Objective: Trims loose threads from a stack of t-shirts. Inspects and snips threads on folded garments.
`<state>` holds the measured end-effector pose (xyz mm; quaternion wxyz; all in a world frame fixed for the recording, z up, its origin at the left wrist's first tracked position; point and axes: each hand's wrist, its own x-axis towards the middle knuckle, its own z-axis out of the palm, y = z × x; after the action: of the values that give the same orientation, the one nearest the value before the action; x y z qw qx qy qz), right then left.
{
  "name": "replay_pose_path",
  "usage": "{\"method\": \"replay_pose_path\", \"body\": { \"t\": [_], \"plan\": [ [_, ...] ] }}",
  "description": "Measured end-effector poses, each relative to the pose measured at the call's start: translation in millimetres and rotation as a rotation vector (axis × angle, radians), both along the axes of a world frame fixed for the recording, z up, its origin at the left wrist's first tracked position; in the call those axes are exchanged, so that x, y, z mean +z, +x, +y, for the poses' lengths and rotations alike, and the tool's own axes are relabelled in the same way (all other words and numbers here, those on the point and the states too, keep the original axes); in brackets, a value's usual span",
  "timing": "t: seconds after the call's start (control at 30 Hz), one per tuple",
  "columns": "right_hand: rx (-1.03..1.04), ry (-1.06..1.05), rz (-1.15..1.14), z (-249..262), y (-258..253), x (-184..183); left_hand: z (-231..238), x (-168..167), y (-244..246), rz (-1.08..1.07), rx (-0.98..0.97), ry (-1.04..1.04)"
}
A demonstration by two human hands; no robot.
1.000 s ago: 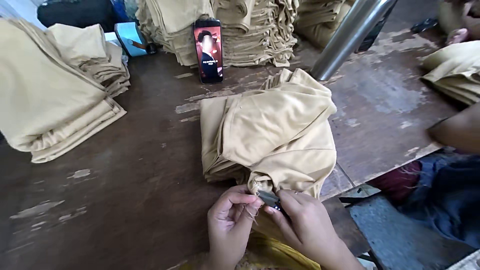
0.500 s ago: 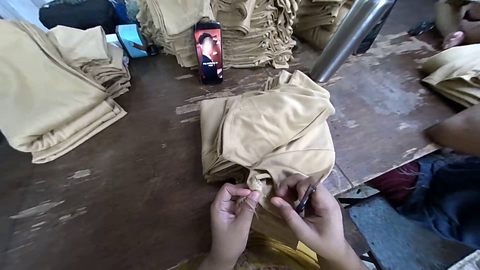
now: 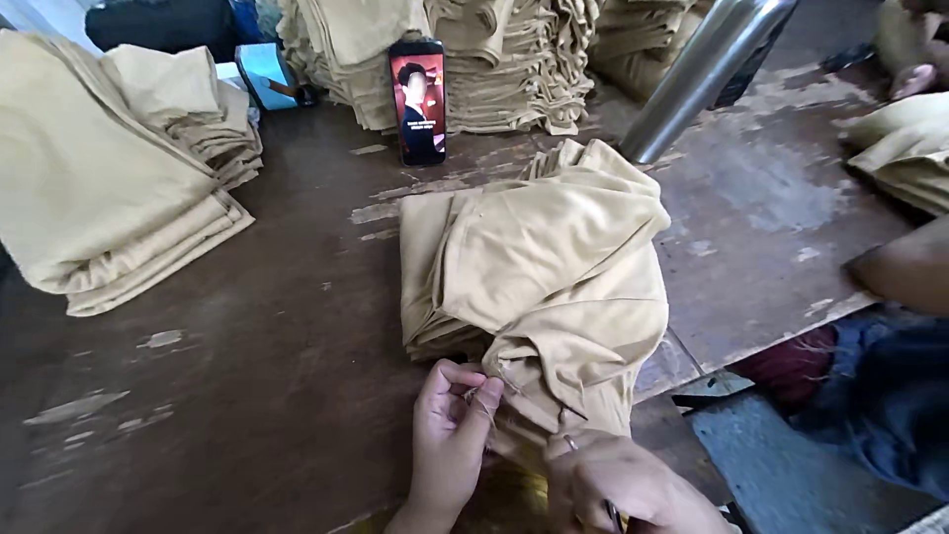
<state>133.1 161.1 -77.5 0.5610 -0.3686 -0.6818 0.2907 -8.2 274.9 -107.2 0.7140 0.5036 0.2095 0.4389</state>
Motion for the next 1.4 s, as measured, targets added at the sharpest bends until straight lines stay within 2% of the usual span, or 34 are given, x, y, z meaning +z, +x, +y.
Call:
{"method": "replay_pose_path", "body": {
  "t": [0.03,0.13,0.2,0.33,0.43,0.53,0.6,0.77,0.9,0.97,1.1,1.13,1.2,1.3,1.4],
  "plan": [
    [-0.030,-0.004,-0.039,-2.4,1.5,0.1,0.3,0.2,-0.2,-0.005,-0.006,-0.035],
    [-0.375,-0.043,-0.163,-5.3,8.1,-8.3,-0.2,1.4,-0.9,-0.009,-0.014,-0.099],
    [-0.546,-0.043,-0.165,-1.6,12.4,-16.6,-1.1,1.8,-0.7,-0.015,-0.014,-0.109],
    [-0.627,-0.005,-0.160,8.6,3.8,-18.7,-2.9,2.4,-0.6,-0.034,-0.020,-0.089],
    [-0.725,-0.080,-0.397,11.9,-0.4,-14.1,-4.2,3.8,-0.3,-0.058,-0.018,-0.121],
    [-0.722,-0.218,-0.576,11.4,0.2,-14.0,-4.4,4.9,0.8,-0.109,-0.018,-0.226],
    [-0.749,-0.220,-0.576,10.2,-0.8,-15.2,-4.9,4.2,1.7,-0.126,-0.019,-0.250],
    [-0.729,0.053,-0.281,17.5,-3.9,-18.4,-5.6,2.7,-0.5,-0.060,-0.020,-0.123],
    [-0.729,0.186,-0.317,24.7,-7.2,-18.2,-5.4,1.1,-2.0,-0.030,-0.012,-0.043],
    [-0.633,0.180,-0.338,19.6,-5.7,-14.5,-4.6,0.8,-3.0,-0.013,-0.006,-0.031],
    [-0.267,0.142,-0.210,7.1,-4.8,-5.7,-1.5,0.4,-3.1,-0.016,0.000,-0.074],
    [-0.271,0.117,-0.207,3.7,-3.9,-5.3,-0.8,0.6,-3.2,-0.019,-0.001,-0.094],
    [-0.411,0.020,-0.268,-1.2,2.5,-7.5,-0.4,2.5,-3.0,-0.041,-0.003,-0.144],
    [-0.613,-0.166,-0.518,-2.0,15.7,-13.2,-2.3,7.0,-1.0,-0.087,-0.007,-0.235],
    [-0.694,-0.217,-0.690,0.8,14.7,-17.0,-3.3,7.7,0.8,-0.116,-0.020,-0.280]
  ]
}}
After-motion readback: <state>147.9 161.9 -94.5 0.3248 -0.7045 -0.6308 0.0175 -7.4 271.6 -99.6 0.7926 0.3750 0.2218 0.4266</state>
